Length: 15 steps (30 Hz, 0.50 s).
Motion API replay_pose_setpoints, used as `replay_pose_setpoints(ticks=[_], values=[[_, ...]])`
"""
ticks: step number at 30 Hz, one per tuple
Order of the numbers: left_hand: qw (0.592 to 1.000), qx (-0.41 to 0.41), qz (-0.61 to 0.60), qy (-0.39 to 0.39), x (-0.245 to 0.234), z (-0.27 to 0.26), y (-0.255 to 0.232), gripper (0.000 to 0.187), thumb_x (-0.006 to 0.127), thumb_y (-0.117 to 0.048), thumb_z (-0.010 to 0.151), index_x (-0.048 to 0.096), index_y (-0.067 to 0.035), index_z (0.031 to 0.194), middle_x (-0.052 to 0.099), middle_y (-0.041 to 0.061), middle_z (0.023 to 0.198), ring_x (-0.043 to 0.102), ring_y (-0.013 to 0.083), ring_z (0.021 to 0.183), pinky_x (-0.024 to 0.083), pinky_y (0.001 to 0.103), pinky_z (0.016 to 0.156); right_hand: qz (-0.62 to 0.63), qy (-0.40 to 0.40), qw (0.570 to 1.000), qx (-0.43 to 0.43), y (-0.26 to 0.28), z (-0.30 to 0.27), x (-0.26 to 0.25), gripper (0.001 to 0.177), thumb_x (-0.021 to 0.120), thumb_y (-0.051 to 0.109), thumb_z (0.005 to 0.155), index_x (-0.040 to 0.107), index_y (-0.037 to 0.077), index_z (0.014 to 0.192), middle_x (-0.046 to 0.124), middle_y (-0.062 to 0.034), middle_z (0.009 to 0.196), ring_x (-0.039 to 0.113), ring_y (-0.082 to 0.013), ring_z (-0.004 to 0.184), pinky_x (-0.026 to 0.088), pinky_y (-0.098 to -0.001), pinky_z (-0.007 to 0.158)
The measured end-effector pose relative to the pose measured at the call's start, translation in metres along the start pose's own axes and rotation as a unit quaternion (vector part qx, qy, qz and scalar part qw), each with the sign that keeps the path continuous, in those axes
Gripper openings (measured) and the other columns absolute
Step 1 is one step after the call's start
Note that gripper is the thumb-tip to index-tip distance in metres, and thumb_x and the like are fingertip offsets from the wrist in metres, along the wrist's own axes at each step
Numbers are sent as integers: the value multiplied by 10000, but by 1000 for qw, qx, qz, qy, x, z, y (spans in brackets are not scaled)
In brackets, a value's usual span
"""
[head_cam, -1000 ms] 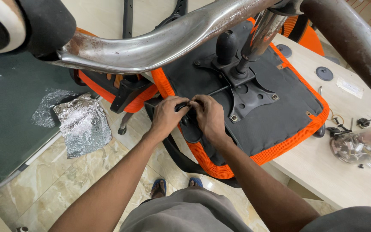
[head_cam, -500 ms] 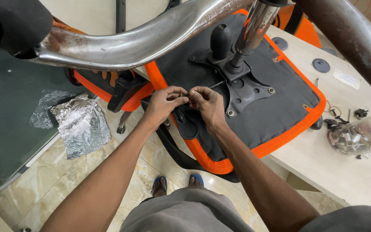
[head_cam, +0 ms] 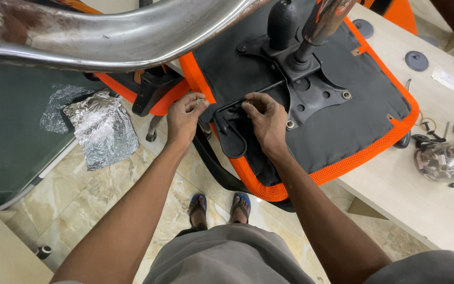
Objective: The person attaches a black plastic bracket to the underside of an orange office chair seat using a screwdriver and screws. They then retrieve a jar of hardware, pour out screws and fasteners onto the table, and continue attaching the bracket to the chair.
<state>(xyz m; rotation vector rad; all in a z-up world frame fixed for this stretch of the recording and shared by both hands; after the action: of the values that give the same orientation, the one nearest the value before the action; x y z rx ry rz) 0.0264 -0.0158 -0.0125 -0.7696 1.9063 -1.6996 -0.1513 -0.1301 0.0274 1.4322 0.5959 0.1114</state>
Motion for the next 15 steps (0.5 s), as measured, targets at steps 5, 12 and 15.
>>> replay_pose_setpoints(ticks=[5,12,15], values=[[998,-12,56,-10,1,5,-4,202,650,-163,976,678,-61,1147,758,42,990,698,124,974,504,280,952,2,-17,999,-43,-6,7,-5,208,614,106,1005,704,14,1169,680,-45,1016,668,-91,801,614,-244,744],[997,10,61,-49,15,17,7,163,561,-135,1032,685,-47,1093,733,35,952,680,125,911,517,292,892,11,19,1000,17,-22,11,-9,196,500,146,1085,637,37,1175,620,-116,973,607,-152,777,544,-298,711],[996,14,82,-33,15,21,8,167,545,-140,1040,682,-49,1074,727,39,940,673,127,914,510,292,902,-165,34,975,-147,-10,7,-7,181,506,86,1084,668,20,1132,603,-137,1006,610,-245,872,505,-384,807]])
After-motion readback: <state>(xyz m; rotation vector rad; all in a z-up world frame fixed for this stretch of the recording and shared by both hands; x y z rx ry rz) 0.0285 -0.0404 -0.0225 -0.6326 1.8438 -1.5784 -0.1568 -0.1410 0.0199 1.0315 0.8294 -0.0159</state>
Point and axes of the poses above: each hand's wrist, its own z-axis towards the middle knuckle, its own x-axis out of the palm, y = z × x, the point moved 3 cm from there along z, towards the middle knuckle
